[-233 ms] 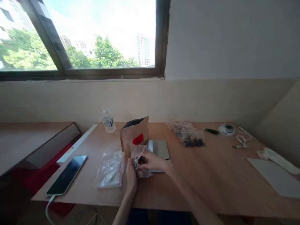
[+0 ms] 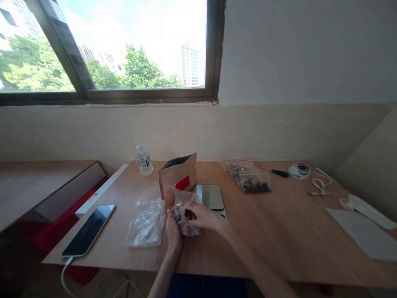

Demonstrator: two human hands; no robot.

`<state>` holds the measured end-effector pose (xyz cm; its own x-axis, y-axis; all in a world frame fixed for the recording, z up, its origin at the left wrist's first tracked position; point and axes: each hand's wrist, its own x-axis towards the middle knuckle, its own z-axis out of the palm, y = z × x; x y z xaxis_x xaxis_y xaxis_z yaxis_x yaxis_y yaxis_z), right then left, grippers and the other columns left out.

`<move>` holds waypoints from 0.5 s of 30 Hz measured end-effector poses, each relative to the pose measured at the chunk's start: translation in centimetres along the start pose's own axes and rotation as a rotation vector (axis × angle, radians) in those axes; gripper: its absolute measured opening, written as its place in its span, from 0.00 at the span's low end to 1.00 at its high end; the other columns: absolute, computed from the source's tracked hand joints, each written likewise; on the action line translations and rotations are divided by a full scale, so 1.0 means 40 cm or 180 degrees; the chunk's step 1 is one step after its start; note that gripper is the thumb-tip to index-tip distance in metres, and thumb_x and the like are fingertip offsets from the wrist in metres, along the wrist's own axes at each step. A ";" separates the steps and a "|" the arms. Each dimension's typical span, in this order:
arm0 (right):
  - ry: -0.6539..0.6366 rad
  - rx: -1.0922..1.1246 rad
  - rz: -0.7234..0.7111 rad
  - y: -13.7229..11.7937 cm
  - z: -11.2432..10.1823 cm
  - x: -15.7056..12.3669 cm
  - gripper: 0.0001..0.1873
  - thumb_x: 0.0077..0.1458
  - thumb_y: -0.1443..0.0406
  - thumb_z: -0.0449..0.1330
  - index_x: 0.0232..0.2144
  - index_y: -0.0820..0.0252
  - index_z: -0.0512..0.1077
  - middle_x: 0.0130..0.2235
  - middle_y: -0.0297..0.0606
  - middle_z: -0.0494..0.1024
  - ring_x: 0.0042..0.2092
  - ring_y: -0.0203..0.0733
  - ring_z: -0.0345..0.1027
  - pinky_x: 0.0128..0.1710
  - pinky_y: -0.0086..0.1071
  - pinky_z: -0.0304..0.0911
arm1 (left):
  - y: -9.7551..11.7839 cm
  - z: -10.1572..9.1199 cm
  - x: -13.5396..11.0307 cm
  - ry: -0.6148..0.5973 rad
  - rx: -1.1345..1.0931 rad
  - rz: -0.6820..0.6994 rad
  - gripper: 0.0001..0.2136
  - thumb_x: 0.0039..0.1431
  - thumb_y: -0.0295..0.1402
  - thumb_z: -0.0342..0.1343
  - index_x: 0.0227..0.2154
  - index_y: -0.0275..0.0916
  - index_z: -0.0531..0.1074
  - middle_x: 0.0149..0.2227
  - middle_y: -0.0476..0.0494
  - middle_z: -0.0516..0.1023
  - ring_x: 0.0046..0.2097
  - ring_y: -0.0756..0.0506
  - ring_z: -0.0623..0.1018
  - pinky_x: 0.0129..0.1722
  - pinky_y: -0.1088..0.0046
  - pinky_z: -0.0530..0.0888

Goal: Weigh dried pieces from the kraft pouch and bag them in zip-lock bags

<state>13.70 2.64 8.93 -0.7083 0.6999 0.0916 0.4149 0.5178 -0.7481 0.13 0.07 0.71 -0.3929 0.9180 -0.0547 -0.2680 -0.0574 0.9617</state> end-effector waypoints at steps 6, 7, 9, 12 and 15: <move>0.0477 0.0056 0.0106 -0.007 -0.036 -0.010 0.21 0.50 0.67 0.59 0.49 0.57 0.69 0.45 0.40 0.77 0.43 0.43 0.71 0.44 0.35 0.65 | 0.004 -0.026 -0.018 -0.0823 0.0064 -0.0345 0.29 0.53 0.55 0.49 0.47 0.36 0.71 0.44 0.38 0.77 0.41 0.41 0.77 0.36 0.68 0.74; 0.0534 0.0030 0.0099 -0.006 -0.044 -0.009 0.21 0.50 0.67 0.59 0.49 0.58 0.69 0.45 0.40 0.77 0.43 0.43 0.71 0.45 0.35 0.65 | 0.004 -0.031 -0.022 -0.1035 0.0078 -0.0424 0.29 0.51 0.53 0.53 0.50 0.37 0.69 0.45 0.38 0.77 0.38 0.41 0.78 0.32 0.70 0.74; 0.0611 -0.0123 0.0001 -0.006 -0.062 -0.003 0.18 0.51 0.67 0.59 0.46 0.59 0.71 0.44 0.41 0.77 0.44 0.43 0.70 0.46 0.36 0.64 | 0.007 -0.038 -0.029 -0.1374 0.0067 -0.0429 0.30 0.47 0.46 0.60 0.53 0.39 0.66 0.47 0.39 0.76 0.38 0.42 0.78 0.32 0.71 0.74; 0.0594 -0.0425 -0.0123 -0.020 -0.088 0.005 0.12 0.51 0.69 0.57 0.39 0.60 0.75 0.44 0.42 0.77 0.46 0.44 0.69 0.48 0.36 0.63 | 0.018 -0.040 -0.035 -0.1507 -0.0010 -0.0218 0.27 0.45 0.38 0.63 0.51 0.40 0.68 0.51 0.40 0.74 0.50 0.40 0.74 0.46 0.69 0.71; 0.0317 -0.0427 -0.0013 -0.048 -0.118 -0.004 0.10 0.50 0.70 0.57 0.35 0.60 0.76 0.40 0.40 0.78 0.41 0.42 0.70 0.42 0.32 0.65 | 0.031 -0.038 -0.035 -0.1556 0.0037 -0.0073 0.22 0.47 0.37 0.62 0.48 0.40 0.71 0.51 0.41 0.74 0.53 0.40 0.71 0.53 0.65 0.67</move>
<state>15.72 3.84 13.46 -0.6527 0.7396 0.1641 0.4896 0.5771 -0.6537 -1.01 -1.88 1.57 0.0729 0.9959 0.0538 -0.2607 -0.0331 0.9649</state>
